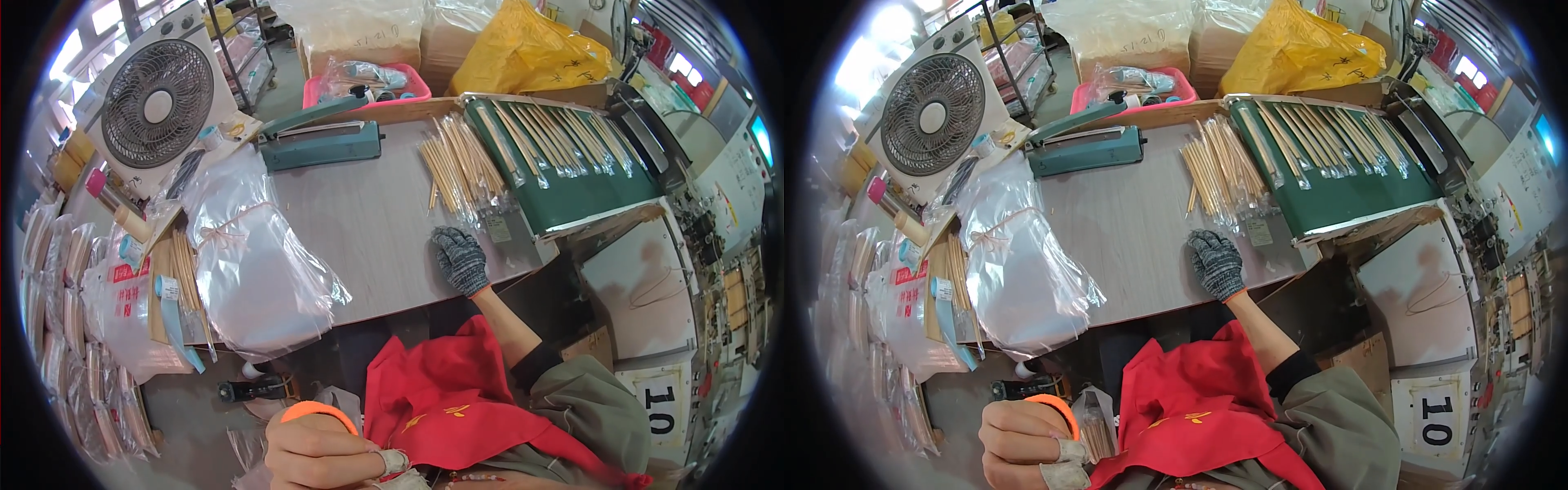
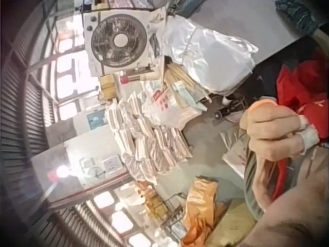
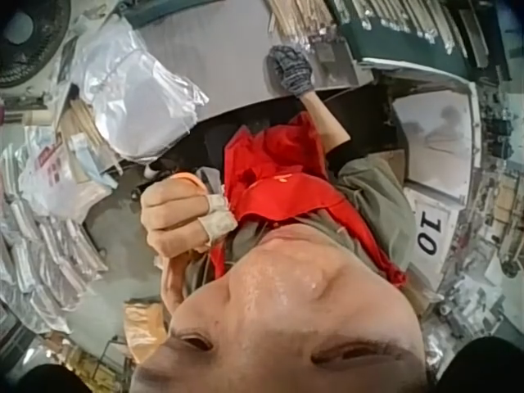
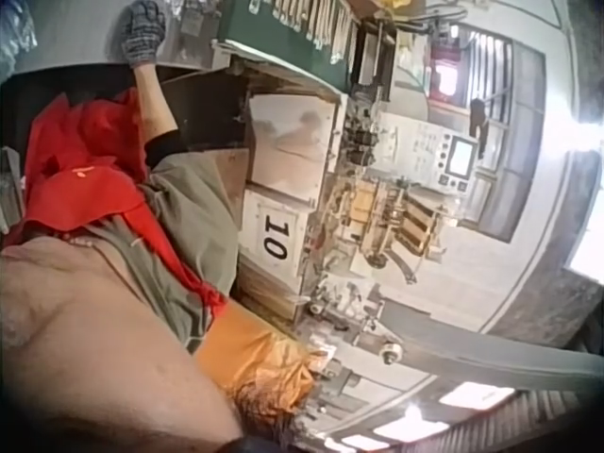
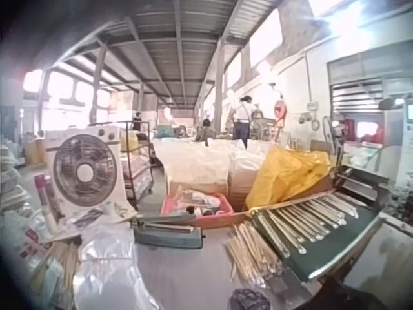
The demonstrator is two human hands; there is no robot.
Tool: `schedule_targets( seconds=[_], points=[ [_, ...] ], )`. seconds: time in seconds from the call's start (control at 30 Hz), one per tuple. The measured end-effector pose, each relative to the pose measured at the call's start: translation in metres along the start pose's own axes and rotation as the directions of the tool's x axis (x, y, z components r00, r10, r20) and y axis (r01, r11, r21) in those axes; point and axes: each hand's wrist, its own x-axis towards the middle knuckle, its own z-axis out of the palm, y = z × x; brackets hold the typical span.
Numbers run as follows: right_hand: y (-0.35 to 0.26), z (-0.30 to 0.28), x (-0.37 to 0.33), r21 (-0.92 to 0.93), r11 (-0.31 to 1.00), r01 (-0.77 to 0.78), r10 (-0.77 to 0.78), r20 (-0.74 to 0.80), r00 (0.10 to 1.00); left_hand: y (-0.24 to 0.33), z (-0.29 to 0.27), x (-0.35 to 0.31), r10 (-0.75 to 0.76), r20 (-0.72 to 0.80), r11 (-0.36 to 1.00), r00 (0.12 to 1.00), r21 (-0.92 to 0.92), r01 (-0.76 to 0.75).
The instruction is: Gathering and packaging bunches of wooden skewers into plastic bags at a warehouse station.
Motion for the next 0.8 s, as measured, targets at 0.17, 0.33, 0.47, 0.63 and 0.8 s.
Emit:
schedule_targets(
  seconds=[0.17, 0.33, 0.47, 0.63, 0.8],
  points=[
    [0.004, -0.001, 0.0, 0.029, 1.0, 0.008, -0.007, -0.042, 0.999, 0.007, -0.013, 0.005, -0.241, 0.166, 0.965, 0.956, -0.063, 0.254],
    [0.025, 0.0, 0.045, 0.162, 0.986, 0.035, -0.029, -0.037, 0.999, -0.001, 0.002, -0.019, -0.081, 0.217, 0.996, 0.973, -0.021, 0.087],
    [0.068, -0.019, 0.115, -0.222, 0.973, -0.057, 0.027, -0.137, 0.99, -0.06, -0.005, -0.046, -0.423, 0.444, 0.854, 0.79, 0.487, 0.183],
    [0.104, -0.04, 0.158, -0.33, 0.794, -0.511, 0.577, 0.143, 0.804, -0.193, 0.005, -0.134, -0.862, 0.247, 0.482, 0.444, 0.67, 0.565],
    [0.104, -0.026, 0.173, -0.248, 0.75, -0.613, 0.659, 0.365, 0.658, -0.308, -0.063, -0.225, -0.95, 0.261, 0.305, 0.172, 0.891, 0.335]
  ],
)
